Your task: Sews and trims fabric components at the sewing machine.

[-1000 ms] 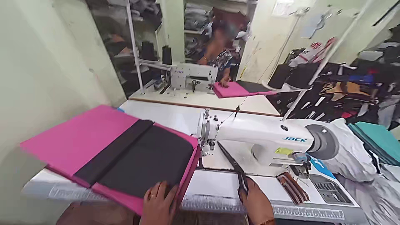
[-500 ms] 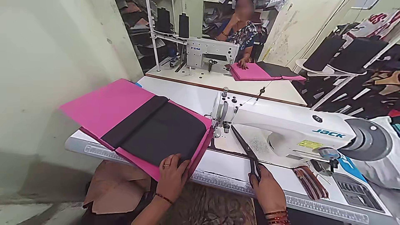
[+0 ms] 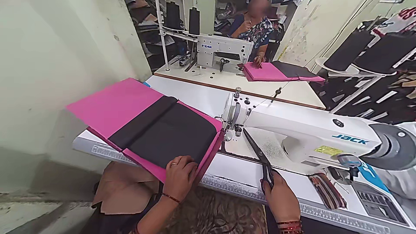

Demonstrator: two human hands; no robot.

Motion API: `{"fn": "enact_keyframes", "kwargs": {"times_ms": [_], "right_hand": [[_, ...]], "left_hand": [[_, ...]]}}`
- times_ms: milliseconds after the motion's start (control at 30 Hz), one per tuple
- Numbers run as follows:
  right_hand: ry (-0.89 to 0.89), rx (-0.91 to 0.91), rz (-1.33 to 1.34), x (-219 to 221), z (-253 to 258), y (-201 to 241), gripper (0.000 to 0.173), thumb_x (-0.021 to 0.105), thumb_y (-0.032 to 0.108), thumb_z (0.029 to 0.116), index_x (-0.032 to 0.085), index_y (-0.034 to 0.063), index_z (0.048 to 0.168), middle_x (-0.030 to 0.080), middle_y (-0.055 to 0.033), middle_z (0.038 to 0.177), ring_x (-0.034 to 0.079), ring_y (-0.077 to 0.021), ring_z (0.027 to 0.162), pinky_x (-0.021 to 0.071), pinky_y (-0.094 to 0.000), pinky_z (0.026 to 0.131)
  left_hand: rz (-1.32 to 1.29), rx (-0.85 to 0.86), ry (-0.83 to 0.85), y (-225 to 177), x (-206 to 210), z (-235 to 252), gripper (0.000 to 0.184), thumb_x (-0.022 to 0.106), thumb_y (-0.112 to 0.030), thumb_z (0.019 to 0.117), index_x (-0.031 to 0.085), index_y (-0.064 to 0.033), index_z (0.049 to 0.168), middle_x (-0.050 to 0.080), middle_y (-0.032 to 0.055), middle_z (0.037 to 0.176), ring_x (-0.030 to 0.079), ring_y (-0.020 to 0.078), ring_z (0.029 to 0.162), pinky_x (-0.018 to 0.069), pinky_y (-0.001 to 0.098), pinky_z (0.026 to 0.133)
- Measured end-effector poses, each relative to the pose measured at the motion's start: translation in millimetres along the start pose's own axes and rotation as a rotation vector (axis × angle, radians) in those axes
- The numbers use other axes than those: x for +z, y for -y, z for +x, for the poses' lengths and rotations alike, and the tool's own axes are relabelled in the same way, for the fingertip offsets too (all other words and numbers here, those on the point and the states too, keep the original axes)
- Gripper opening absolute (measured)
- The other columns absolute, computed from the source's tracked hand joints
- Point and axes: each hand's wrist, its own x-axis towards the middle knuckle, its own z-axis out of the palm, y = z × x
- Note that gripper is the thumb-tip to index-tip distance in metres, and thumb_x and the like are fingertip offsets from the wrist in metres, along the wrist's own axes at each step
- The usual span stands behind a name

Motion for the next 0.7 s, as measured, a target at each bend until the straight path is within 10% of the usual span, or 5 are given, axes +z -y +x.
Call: {"fn": "enact_keyframes", "kwargs": {"times_ms": [267, 700], "right_hand": [[0.011, 0.015, 0.001, 1.0, -1.0, -1.3, 0.047, 0.069, 0.021, 0.0968, 0.061, -0.0029, 0.136, 0.066, -0.0264, 0.129, 0.070, -0.0419, 0.111, 0.0551, -0.0577, 0.091], [0.084, 0.019, 0.056, -7.4, -1.6, -3.3, 0.052, 0.066, 0.024, 0.0974, 0.058, -0.0052, 0.139, 0.064, -0.0275, 0.132, 0.067, -0.0419, 0.116, 0.0530, -0.0554, 0.097]], "left_hand": [[0.353, -0.027, 0.164, -41.7, -1.9, 19.5, 0.005, 0.072, 0.006, 0.0810, 0.076, 0.0047, 0.083, 0.073, 0.0215, 0.103, 0.072, 0.0413, 0.096, 0.0576, 0.0546, 0.074], [0.450, -0.251, 0.569, -62.5, -2.0, 39.4, 0.029, 0.048, 0.006, 0.0986, 0.065, 0.0146, 0.121, 0.061, 0.0263, 0.133, 0.062, 0.0431, 0.121, 0.0560, 0.0486, 0.094]]}}
